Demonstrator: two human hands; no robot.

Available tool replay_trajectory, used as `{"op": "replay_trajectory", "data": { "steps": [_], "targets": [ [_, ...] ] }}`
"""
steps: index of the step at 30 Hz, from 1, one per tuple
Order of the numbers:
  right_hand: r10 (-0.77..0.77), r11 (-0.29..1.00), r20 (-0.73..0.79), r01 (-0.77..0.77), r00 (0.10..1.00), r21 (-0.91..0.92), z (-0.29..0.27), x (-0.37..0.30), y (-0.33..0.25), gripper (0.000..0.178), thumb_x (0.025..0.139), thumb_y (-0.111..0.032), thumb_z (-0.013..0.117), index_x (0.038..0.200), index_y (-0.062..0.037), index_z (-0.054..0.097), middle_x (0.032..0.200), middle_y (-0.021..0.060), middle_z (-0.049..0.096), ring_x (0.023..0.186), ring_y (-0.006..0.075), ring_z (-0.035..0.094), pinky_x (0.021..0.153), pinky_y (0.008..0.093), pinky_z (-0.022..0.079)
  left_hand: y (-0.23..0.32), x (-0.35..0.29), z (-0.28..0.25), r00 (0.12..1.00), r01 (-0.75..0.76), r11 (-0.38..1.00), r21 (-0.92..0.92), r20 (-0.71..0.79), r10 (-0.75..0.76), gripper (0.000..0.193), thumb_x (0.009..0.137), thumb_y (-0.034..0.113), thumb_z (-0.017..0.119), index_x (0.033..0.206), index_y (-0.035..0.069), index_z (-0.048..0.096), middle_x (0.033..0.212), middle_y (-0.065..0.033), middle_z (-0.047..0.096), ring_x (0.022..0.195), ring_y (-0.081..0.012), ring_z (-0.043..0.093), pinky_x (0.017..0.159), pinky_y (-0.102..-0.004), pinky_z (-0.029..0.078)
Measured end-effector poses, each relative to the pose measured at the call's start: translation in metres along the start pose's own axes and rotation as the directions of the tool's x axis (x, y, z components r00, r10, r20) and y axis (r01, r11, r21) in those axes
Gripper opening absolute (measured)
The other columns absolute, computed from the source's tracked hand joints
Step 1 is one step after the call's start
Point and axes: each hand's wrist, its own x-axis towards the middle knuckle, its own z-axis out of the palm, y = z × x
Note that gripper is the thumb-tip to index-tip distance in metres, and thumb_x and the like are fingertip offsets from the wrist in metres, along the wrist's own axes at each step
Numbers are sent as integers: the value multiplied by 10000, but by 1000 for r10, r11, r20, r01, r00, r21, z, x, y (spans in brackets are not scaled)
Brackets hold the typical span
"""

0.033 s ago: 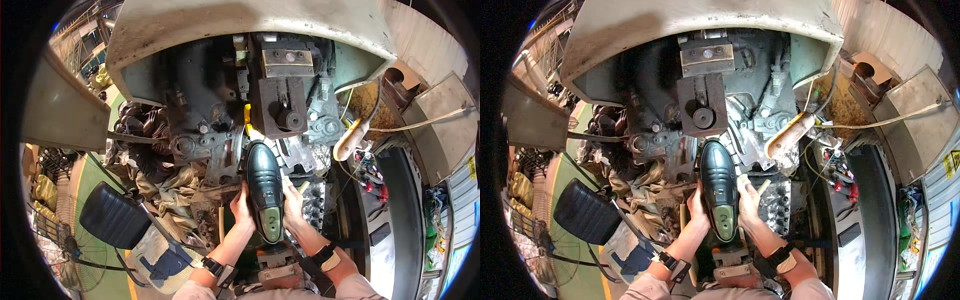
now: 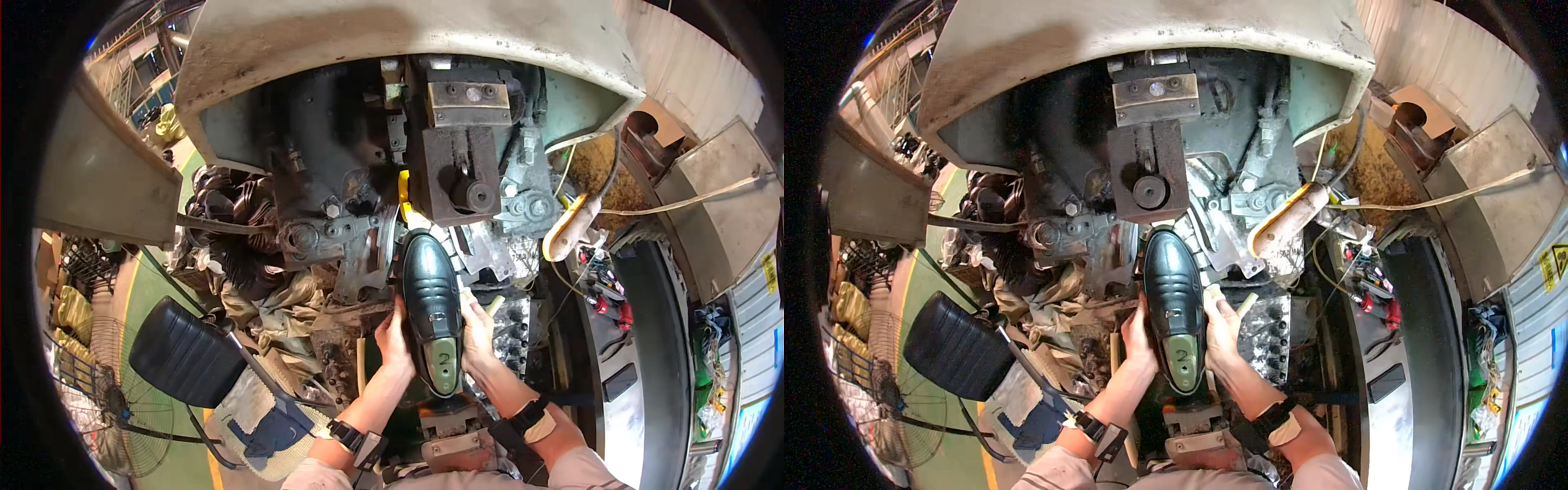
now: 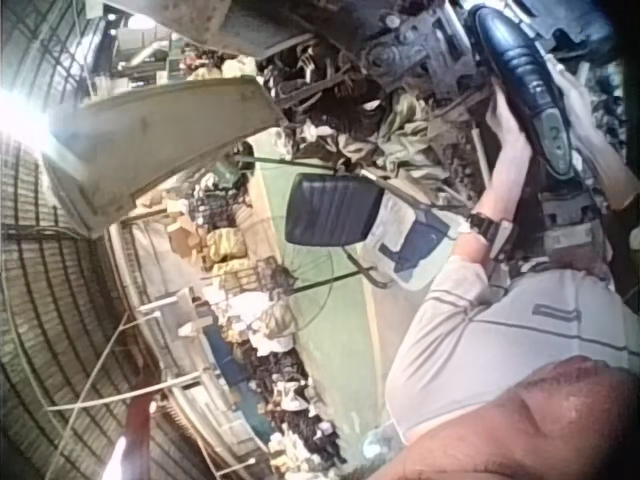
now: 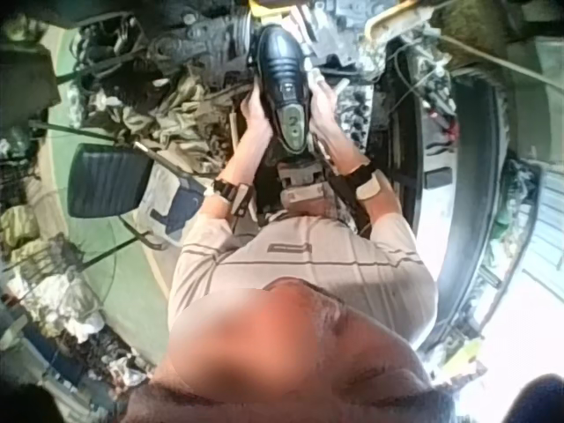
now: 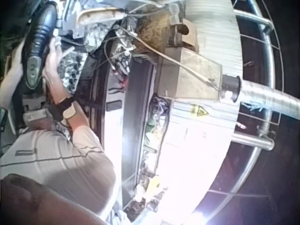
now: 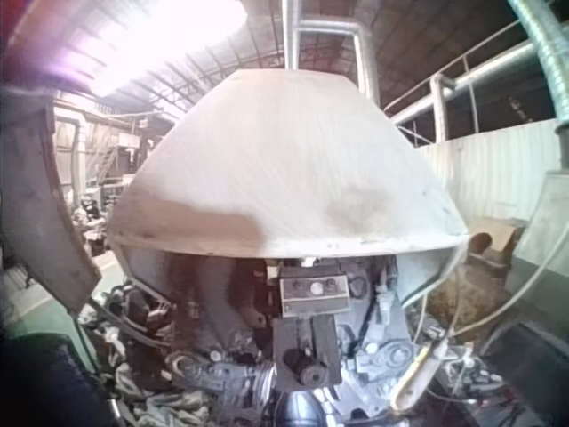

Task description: Operate a toe lasting machine to shape and secure the front of shoes onto lasts.

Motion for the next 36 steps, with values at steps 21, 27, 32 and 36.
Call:
{"op": "replay_trajectory", "data": {
  "steps": [21, 27, 32, 36],
  "targets": [
    [138, 648, 138, 16, 981, -762, -110, -50, -96, 507, 972, -175, 681, 1387, 52, 498, 1047, 143, 741, 828, 175, 705, 714, 302, 566, 69, -3, -186, 800, -249, 501, 829, -115, 589, 467, 904, 196, 729, 1259, -88, 623, 1136, -151, 707, 1031, -191, 657, 930, -314, 504],
    [286, -464, 421, 509, 861, -725, -105, -53, -82, 461, 907, -384, 705, 1230, -66, 628, 963, 195, 731, 932, 393, 702, 813, 499, 542, 58, -68, -53, 836, -543, 634, 551, 424, 347, 581, 937, 159, 720, 1428, -42, 481, 1383, -281, 564, 1283, -290, 576, 1093, -366, 447],
    [345, -444, 347, 477, 872, -758, -104, -53, -88, 444, 884, -476, 689, 1063, -71, 712, 973, 192, 737, 955, 373, 703, 852, 489, 543, 22, -103, 19, 771, -635, 296, 714, 558, 308, 973, 814, 318, 809, 1552, 13, 253, 1433, -331, 458, 1327, -409, 489, 1117, -476, 390],
    [315, -471, 359, 473, 878, -744, -105, -57, -84, 452, 882, -481, 692, 1054, -63, 715, 981, 200, 733, 966, 375, 700, 861, 491, 542, -4, -103, 30, 640, -682, -25, 731, 613, 462, 1065, 753, 215, 831, 1565, 39, 163, 1468, -315, 383, 1348, -468, 417, 1137, -499, 356]
  ]
}}
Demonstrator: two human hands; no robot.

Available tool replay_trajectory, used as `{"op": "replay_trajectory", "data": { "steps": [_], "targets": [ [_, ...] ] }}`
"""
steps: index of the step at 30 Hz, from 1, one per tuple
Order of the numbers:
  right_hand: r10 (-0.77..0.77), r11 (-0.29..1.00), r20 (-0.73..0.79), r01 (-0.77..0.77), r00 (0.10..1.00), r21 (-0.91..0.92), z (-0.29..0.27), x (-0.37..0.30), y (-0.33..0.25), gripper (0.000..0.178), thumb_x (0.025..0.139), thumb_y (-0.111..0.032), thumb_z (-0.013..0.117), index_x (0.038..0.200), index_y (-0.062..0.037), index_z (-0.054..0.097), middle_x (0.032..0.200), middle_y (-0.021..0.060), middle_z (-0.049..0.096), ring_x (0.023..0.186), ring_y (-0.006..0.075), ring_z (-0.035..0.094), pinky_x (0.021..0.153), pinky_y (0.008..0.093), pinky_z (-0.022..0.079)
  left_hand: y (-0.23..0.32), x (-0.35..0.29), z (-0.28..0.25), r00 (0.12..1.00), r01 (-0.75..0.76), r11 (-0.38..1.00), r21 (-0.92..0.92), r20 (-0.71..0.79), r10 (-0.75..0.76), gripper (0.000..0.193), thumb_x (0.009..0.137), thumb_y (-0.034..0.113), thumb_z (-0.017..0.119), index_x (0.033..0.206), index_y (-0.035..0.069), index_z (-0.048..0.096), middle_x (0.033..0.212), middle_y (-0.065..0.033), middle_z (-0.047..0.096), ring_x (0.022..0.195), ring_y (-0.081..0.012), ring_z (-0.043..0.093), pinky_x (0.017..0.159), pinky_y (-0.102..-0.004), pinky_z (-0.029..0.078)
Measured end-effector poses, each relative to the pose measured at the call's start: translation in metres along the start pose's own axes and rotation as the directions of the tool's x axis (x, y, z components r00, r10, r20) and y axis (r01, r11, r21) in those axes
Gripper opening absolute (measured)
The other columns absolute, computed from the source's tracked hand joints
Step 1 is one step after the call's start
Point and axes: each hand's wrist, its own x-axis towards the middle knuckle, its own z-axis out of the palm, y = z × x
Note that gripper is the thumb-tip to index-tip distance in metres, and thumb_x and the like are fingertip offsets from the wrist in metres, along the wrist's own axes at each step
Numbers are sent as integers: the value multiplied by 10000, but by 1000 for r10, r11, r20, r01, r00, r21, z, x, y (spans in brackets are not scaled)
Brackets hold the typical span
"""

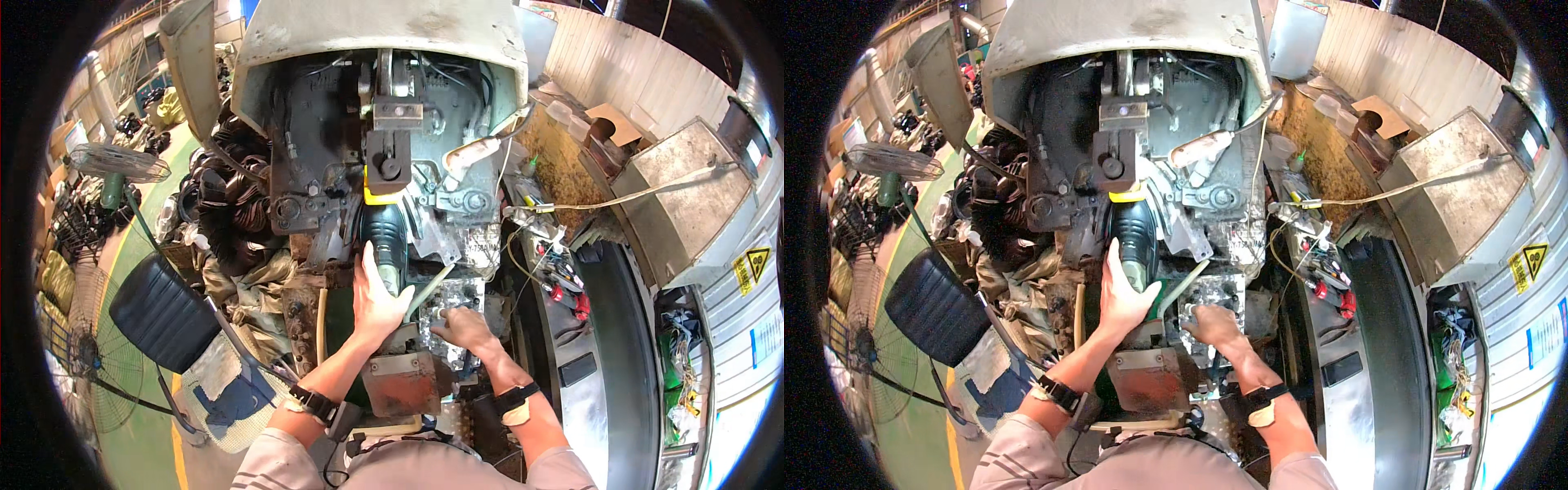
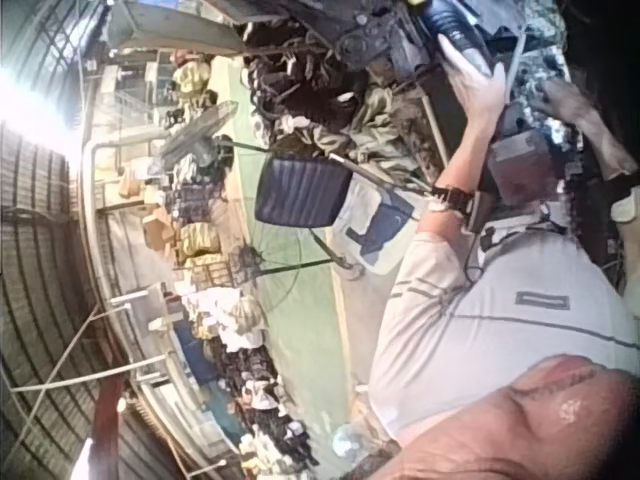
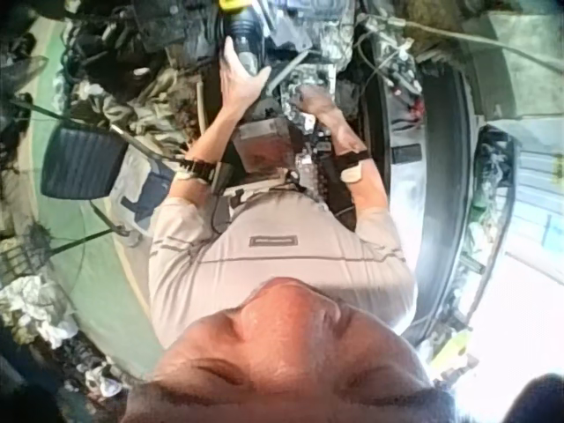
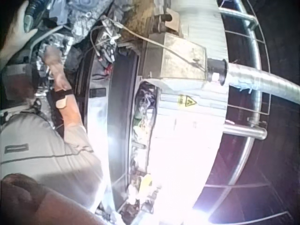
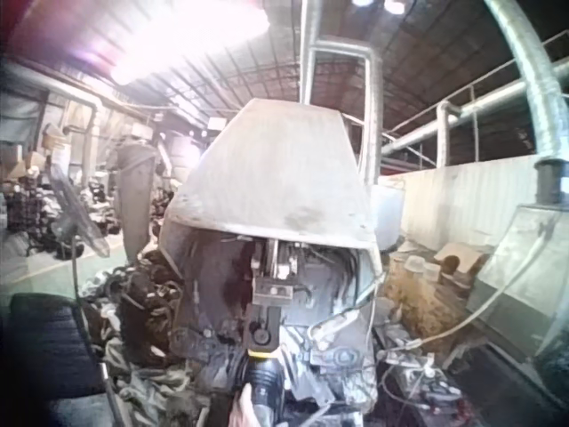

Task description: Operate a toe lasting machine to shape and secure the front of shoes onto lasts.

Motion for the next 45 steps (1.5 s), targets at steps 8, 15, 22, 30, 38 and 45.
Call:
{"op": "replay_trajectory", "data": {
  "steps": [8, 15, 22, 30, 38, 45],
  "targets": [
    [33, 998, -69, -36, 997, -42, 6, 3, 0, 452, 878, -484, 700, 1076, -79, 731, 1006, 201, 733, 996, 366, 700, 890, 490, 536, -8, -5, 9, 999, 0, 999, 50, -43, 2, 1060, 741, 120, 819, 1565, 59, 154, 1437, -330, 394, 1304, -487, 452, 1102, -516, 395],
    [5, 999, -122, 0, 992, 35, 8, 2, 4, 431, 878, -475, 698, 1050, -82, 740, 988, 199, 734, 979, 377, 700, 884, 493, 538, -8, -6, 10, 999, 9, 998, 56, -38, -6, 1055, 760, 136, 812, 1573, 75, 142, 1425, -331, 408, 1301, -490, 457, 1098, -519, 394],
    [-14, 990, -158, 36, 987, 135, 9, 2, 8, 425, 874, -464, 706, 1007, -62, 735, 981, 224, 725, 964, 403, 696, 863, 505, 542, -13, -6, 11, 1000, 7, 998, 57, -27, -5, 1058, 761, 138, 816, 1571, 63, 140, 1438, -328, 398, 1308, -484, 454, 1103, -518, 387],
    [-40, 988, -181, 66, 983, 137, 13, 7, 11, 434, 878, -463, 705, 1017, -53, 736, 953, 234, 722, 943, 423, 691, 862, 513, 539, -14, -6, 10, 1000, 20, 1000, 1, -2, -20, 1070, 757, 132, 826, 1574, 51, 141, 1511, -300, 345, 1393, -423, 386, 1169, -473, 321],
    [-26, 982, -158, 55, 987, 183, 11, 9, 11, 435, 880, -450, 707, 1041, -47, 735, 950, 238, 723, 952, 426, 689, 876, 498, 538, -15, -7, 11, 1000, 4, 1000, 8, -15, -4, 1048, 771, 144, 816, 1573, 58, 147, 1499, -301, 354, 1374, -444, 399, 1150, -487, 339],
    [-6, 972, -139, 38, 990, 233, 9, 9, 12, 455, 881, -454, 706, 1095, -53, 733, 953, 245, 720, 964, 425, 686, 883, 495, 535, -17, -7, 11, 999, -23, 1000, 10, -23, 24, 1039, 782, 156, 809, 1575, 74, 142, 1487, -307, 359, 1365, -463, 405, 1138, -503, 355]
  ]
}}
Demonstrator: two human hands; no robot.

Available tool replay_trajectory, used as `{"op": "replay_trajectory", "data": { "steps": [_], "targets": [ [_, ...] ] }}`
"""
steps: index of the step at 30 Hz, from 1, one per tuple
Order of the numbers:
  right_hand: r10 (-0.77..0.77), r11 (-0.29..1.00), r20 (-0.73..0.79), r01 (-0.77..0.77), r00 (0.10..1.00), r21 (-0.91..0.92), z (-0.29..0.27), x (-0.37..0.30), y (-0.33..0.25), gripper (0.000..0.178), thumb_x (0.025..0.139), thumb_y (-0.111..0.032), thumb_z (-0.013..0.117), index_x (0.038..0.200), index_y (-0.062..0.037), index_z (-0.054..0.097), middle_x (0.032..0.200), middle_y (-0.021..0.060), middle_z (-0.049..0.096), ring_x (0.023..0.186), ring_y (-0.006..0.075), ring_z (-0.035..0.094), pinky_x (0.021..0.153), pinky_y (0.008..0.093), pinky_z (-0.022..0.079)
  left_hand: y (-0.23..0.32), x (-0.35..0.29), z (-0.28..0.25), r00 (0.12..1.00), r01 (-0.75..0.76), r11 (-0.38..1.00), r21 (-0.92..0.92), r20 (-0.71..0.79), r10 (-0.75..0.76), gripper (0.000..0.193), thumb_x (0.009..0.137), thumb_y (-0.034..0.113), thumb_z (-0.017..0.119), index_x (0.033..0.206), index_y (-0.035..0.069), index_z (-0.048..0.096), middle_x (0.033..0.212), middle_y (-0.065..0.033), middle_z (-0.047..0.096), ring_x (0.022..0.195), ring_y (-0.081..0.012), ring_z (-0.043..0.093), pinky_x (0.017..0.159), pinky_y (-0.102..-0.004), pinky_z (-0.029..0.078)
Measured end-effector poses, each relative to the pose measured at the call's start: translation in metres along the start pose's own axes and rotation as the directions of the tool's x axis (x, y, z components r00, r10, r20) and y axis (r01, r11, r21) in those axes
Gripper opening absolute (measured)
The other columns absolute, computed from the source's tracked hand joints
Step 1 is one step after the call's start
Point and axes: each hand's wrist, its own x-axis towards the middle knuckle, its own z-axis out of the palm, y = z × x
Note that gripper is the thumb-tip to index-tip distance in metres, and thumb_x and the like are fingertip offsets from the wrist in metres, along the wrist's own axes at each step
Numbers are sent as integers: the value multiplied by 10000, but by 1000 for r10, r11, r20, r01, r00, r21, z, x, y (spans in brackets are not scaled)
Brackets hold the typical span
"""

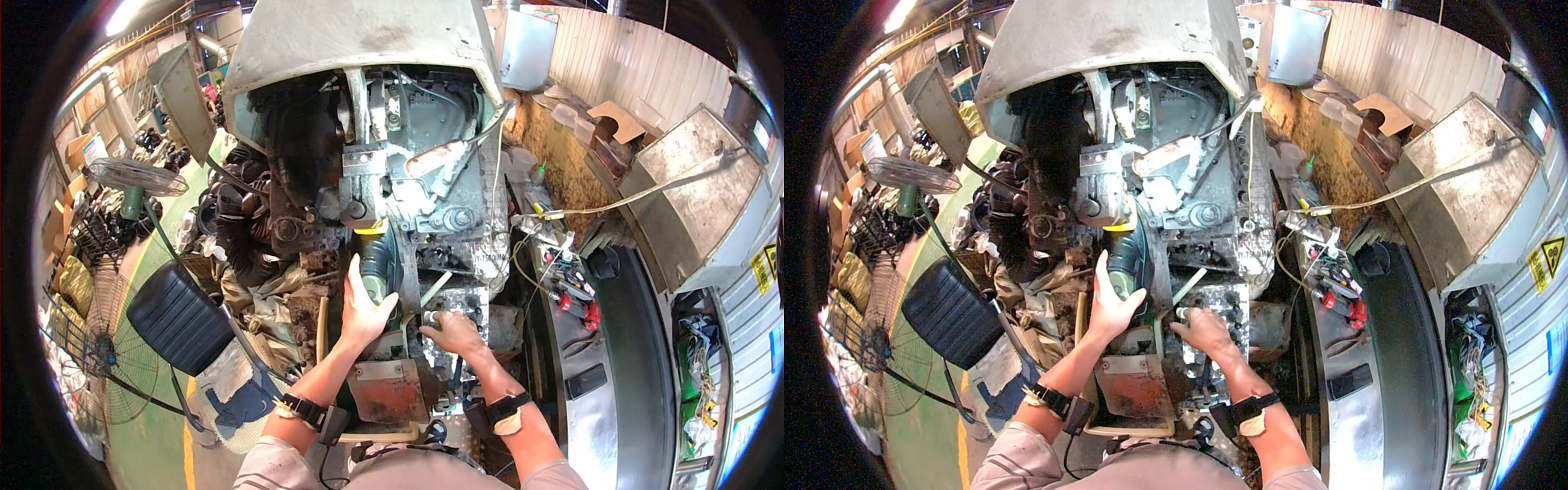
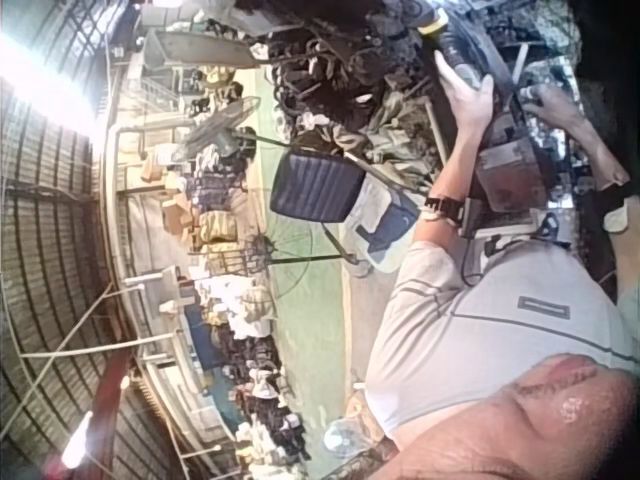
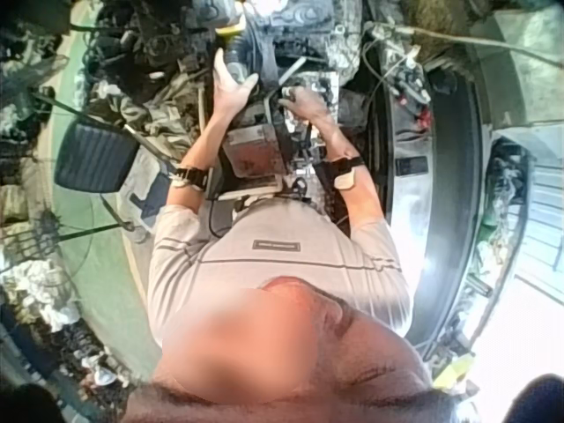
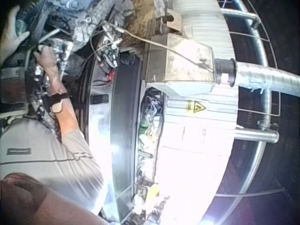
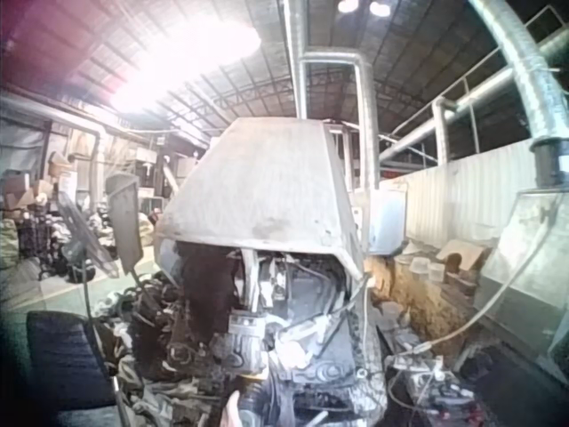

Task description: Operate a toe lasting machine to shape and secure the front of shoes onto lasts.

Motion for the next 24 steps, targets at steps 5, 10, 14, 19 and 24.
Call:
{"op": "replay_trajectory", "data": {
  "steps": [5, 10, 14, 19, 24],
  "targets": [
    [-18, 1000, -28, 18, 999, -12, 1, 0, 0, 454, 889, -446, 700, 1112, -52, 730, 959, 248, 721, 964, 426, 688, 883, 492, 538, -1, 0, 0, 1000, -9, 1000, 1, -6, 9, 1042, 778, 148, 810, 1574, 71, 143, 1485, -304, 362, 1366, -459, 404, 1140, -500, 353],
    [-2, 1000, -12, 2, 1000, 8, 0, -1, -1, 449, 892, -440, 698, 1114, -50, 730, 965, 250, 723, 965, 422, 691, 889, 492, 541, -1, 1, 0, 1000, -16, 1000, -13, -6, 16, 1041, 777, 142, 808, 1574, 69, 143, 1488, -304, 359, 1368, -458, 403, 1141, -497, 353],
    [9, 1000, -15, -9, 1000, 17, -3, -1, -3, 445, 891, -434, 699, 1114, -51, 731, 965, 250, 722, 964, 425, 690, 897, 490, 540, 0, 0, 0, 1000, 24, 999, -30, 8, -24, 1042, 771, 139, 812, 1573, 36, 155, 1513, -282, 355, 1400, -393, 385, 1168, -448, 313],
    [8, 999, -25, -7, 1000, 36, -6, -4, -7, 441, 892, -423, 698, 1090, -30, 728, 940, 251, 719, 951, 421, 690, 883, 490, 540, 1, 0, 0, 1000, 6, 1000, -14, 0, -6, 1037, 777, 143, 806, 1573, 68, 146, 1489, -305, 356, 1368, -458, 403, 1137, -501, 356],
    [6, 999, -33, -4, 999, 40, -5, -3, -5, 426, 893, -411, 696, 1085, -32, 728, 926, 250, 718, 945, 420, 689, 879, 492, 539, 2, 0, -1, 1000, 1, 1000, -12, -2, -1, 1031, 777, 143, 806, 1572, 68, 153, 1479, -302, 364, 1356, -460, 413, 1131, -503, 362]
  ]
}}
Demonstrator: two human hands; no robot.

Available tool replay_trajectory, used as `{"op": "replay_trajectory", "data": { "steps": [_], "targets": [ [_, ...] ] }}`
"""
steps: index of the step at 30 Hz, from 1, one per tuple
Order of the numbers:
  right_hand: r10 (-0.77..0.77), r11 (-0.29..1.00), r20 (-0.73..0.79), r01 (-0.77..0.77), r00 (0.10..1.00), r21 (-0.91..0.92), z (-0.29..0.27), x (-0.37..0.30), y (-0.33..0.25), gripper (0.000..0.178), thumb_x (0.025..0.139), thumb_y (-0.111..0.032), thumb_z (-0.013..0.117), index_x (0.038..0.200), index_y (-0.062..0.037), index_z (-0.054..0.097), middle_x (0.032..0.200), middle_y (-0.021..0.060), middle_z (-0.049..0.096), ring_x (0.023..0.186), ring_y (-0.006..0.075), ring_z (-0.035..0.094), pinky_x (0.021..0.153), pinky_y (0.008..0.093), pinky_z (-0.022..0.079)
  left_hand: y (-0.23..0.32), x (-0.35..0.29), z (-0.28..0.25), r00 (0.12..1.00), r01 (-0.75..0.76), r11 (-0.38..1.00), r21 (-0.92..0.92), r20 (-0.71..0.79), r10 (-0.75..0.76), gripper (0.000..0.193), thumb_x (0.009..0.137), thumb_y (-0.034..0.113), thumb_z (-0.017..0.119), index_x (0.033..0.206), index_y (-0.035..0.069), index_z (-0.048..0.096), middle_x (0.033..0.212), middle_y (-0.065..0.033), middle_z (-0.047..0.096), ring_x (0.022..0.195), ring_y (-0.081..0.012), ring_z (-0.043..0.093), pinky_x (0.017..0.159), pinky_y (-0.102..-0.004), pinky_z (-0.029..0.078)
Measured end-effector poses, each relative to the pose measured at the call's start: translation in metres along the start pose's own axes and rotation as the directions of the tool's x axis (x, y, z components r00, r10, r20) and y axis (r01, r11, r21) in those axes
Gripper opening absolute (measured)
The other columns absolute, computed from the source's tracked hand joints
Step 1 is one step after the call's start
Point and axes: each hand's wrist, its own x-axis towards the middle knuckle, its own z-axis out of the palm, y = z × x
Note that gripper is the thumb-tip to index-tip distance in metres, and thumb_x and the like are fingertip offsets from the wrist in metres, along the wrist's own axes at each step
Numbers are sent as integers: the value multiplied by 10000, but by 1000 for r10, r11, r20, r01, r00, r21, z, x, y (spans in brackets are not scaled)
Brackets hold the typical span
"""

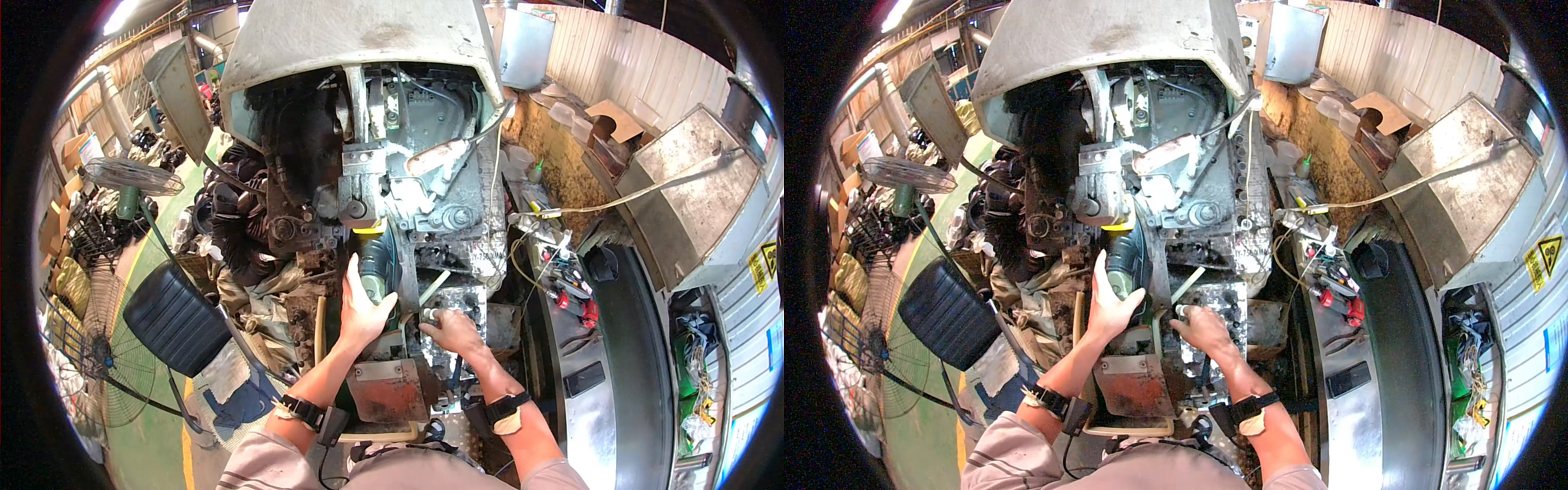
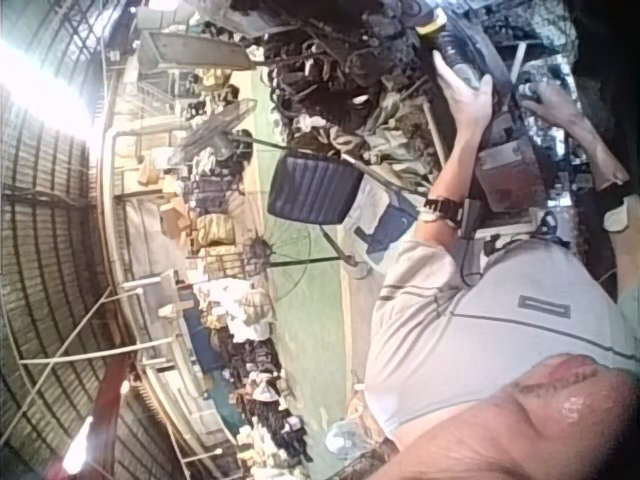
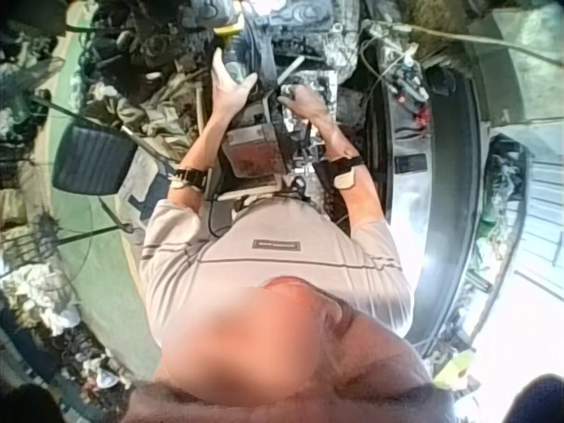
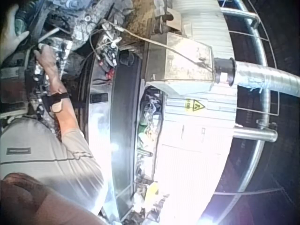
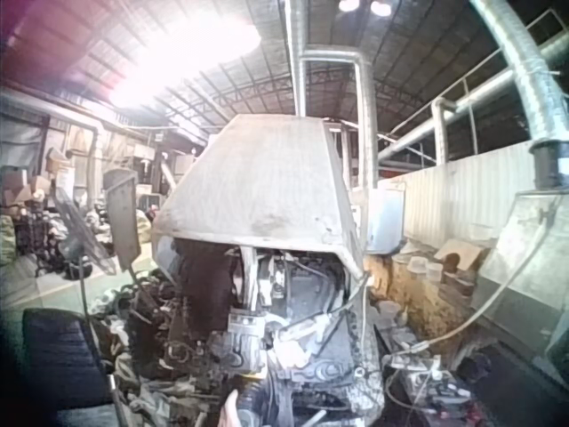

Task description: Operate a toe lasting machine to shape and secure the front of shoes onto lasts.

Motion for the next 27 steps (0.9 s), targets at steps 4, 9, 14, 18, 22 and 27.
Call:
{"op": "replay_trajectory", "data": {
  "steps": [4, 9, 14, 18, 22, 27],
  "targets": [
    [3, 1000, -49, -4, 999, -27, 6, 2, 2, 379, 900, -381, 689, 1050, -34, 724, 884, 248, 713, 920, 426, 689, 856, 504, 541, 2, -1, 0, 1000, -10, 1000, -2, -7, 10, 1027, 778, 144, 805, 1570, 65, 157, 1471, -301, 372, 1348, -462, 418, 1129, -503, 365],
    [-56, 998, -224, 54, 973, -15, 6, 1, 0, 358, 894, -372, 699, 889, -14, 709, 725, 210, 677, 764, 416, 679, 721, 490, 533, 3, -1, 0, 1000, 18, 1000, 6, -8, -18, 1024, 778, 146, 804, 1569, 57, 159, 1457, -304, 381, 1338, -467, 424, 1125, -503, 368],
    [30, 998, -175, -39, 984, -49, 4, -1, -2, 378, 914, -403, 661, 990, -37, 715, 844, 247, 705, 885, 438, 689, 830, 518, 540, 1, -2, -1, 1000, 27, 999, -20, -14, -27, 1059, 754, 187, 825, 1567, 47, 161, 1418, -300, 419, 1306, -448, 454, 1122, -493, 367],
    [-43, 999, -273, 39, 961, -20, 7, 0, 1, 414, 890, -362, 722, 788, 34, 659, 720, 245, 652, 684, 419, 657, 633, 462, 506, -2, -4, 1, 999, 41, 999, -33, -27, -42, 1045, 755, 194, 807, 1570, 62, 167, 1421, -349, 390, 1281, -507, 450, 1086, -521, 398],
    [-7, 998, -292, 24, 957, 53, 7, 4, -9, 393, 913, -320, 734, 805, 38, 613, 647, 175, 639, 562, 223, 607, 574, 374, 485, -7, -4, -1, 998, -16, 994, -104, -58, 10, 1006, 789, 276, 799, 1562, 52, 194, 1437, -351, 367, 1292, -501, 443, 1100, -508, 391],
    [-111, 838, -266, 234, 958, 493, 13, 10, -74, 986, 877, -296, 791, 1579, -86, 131, 1228, 218, 652, 956, 297, 691, 799, 387, 560, -17, 7, -26, 994, 112, 925, -363, 36, -106, 722, 883, 324, 752, 1468, 20, 457, 1396, -241, 548, 1305, -332, 532, 1120, -410, 394]
  ]
}}
